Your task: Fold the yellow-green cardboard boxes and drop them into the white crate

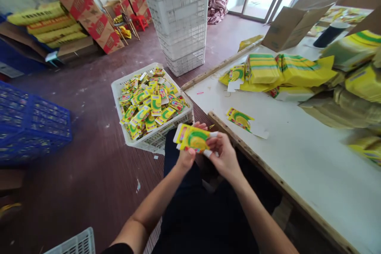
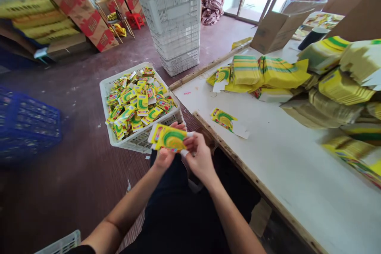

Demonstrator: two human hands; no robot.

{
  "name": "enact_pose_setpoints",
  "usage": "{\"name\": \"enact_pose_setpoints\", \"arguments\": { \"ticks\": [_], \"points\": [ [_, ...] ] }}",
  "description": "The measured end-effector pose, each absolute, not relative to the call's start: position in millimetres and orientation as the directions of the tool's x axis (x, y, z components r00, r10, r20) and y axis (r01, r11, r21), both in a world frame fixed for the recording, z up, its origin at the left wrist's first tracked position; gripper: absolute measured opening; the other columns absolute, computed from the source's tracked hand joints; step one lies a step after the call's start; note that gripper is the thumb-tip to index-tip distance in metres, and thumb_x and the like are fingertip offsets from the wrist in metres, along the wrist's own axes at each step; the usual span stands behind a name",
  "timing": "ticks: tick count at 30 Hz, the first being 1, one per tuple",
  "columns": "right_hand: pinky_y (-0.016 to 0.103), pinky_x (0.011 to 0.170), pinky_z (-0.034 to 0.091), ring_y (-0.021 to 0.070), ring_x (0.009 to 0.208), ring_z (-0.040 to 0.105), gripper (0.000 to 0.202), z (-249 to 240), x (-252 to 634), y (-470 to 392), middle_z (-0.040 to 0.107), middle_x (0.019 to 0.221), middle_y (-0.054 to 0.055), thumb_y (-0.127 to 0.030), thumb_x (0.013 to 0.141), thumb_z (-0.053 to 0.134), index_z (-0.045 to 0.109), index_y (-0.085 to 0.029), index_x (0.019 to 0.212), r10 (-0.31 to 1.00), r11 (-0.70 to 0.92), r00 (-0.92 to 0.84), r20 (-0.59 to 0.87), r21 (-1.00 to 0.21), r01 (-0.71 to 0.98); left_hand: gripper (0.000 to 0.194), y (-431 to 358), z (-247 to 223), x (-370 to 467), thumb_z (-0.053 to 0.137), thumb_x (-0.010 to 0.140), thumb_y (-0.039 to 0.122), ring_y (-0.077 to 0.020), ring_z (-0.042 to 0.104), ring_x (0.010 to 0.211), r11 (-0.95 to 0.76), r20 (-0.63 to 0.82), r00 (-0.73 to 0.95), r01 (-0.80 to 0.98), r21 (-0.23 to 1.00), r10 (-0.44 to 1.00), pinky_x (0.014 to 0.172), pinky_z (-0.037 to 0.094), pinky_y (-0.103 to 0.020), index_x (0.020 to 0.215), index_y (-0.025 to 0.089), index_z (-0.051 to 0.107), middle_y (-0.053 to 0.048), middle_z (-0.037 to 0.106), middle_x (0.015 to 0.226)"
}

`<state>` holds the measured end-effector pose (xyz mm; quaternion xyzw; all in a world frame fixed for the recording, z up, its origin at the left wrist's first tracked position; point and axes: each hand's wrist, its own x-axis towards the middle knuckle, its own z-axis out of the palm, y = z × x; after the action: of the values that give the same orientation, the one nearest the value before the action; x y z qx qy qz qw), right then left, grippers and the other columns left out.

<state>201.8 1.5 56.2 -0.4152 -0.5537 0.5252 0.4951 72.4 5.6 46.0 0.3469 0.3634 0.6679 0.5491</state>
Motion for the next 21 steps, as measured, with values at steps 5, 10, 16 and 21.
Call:
{"name": "enact_pose_setpoints", "arguments": {
  "ticks": [5,10,16,21],
  "points": [
    [0.027,0.068,0.052,0.014,0.075,0.061,0.035,52.2,186.2,-26.0,0.061,0.084,-0.001,-0.027,0.074,0.069,0.05,-0.026,0.103,0.954,-0.035,-0.3,0.016,-0.986,-0.164,0.054,-0.6,56.1,102.7,0.065,0.063,0.073,-0.0122,0.053,0.063,-0.176,-0.057,-0.298,-0.696,0.697,0.953,0.066,0.049,-0.026,0.082,0.023,0.057,0.003,0.051,0.068],
    [0.026,0.061,0.051,0.0142,0.067,0.061,0.037,43.5,190.8,-20.2,0.062,0.075,-0.003,-0.031,0.068,0.075,0.054,-0.024,0.098,0.951,-0.098,-0.305,-0.044,-0.982,-0.163,0.065,-4.3,48.0,94.0,0.052,0.061,0.085,-0.0128,0.049,0.061,-0.08,-0.105,-0.363,-0.461,0.884,0.926,0.062,0.049,-0.027,0.082,0.024,0.051,0.002,0.049,0.07],
    [0.029,0.062,0.054,0.0168,0.066,0.063,0.013,41.2,208.2,-8.0,0.068,0.075,0.0,-0.034,0.076,0.067,0.062,-0.022,0.078,0.993,0.061,-0.096,0.065,-0.997,-0.042,0.055,-11.7,34.0,87.8,0.057,0.071,0.074,-0.0203,0.063,0.08,-0.016,-0.047,-0.277,-0.219,0.976,0.96,0.08,0.052,-0.037,0.092,0.023,0.062,-0.004,0.067,0.086],
    [0.031,0.061,0.052,0.0181,0.066,0.063,0.01,50.0,236.8,-5.4,0.07,0.074,0.001,-0.024,0.083,0.06,0.066,-0.024,0.075,0.935,0.354,-0.083,0.346,-0.888,0.294,0.061,-6.8,41.6,56.5,0.054,0.072,0.076,-0.0262,0.066,0.094,-0.038,0.019,-0.109,-0.172,0.984,0.994,0.088,0.049,-0.041,0.095,0.021,0.068,-0.008,0.073,0.096]
  ]
}}
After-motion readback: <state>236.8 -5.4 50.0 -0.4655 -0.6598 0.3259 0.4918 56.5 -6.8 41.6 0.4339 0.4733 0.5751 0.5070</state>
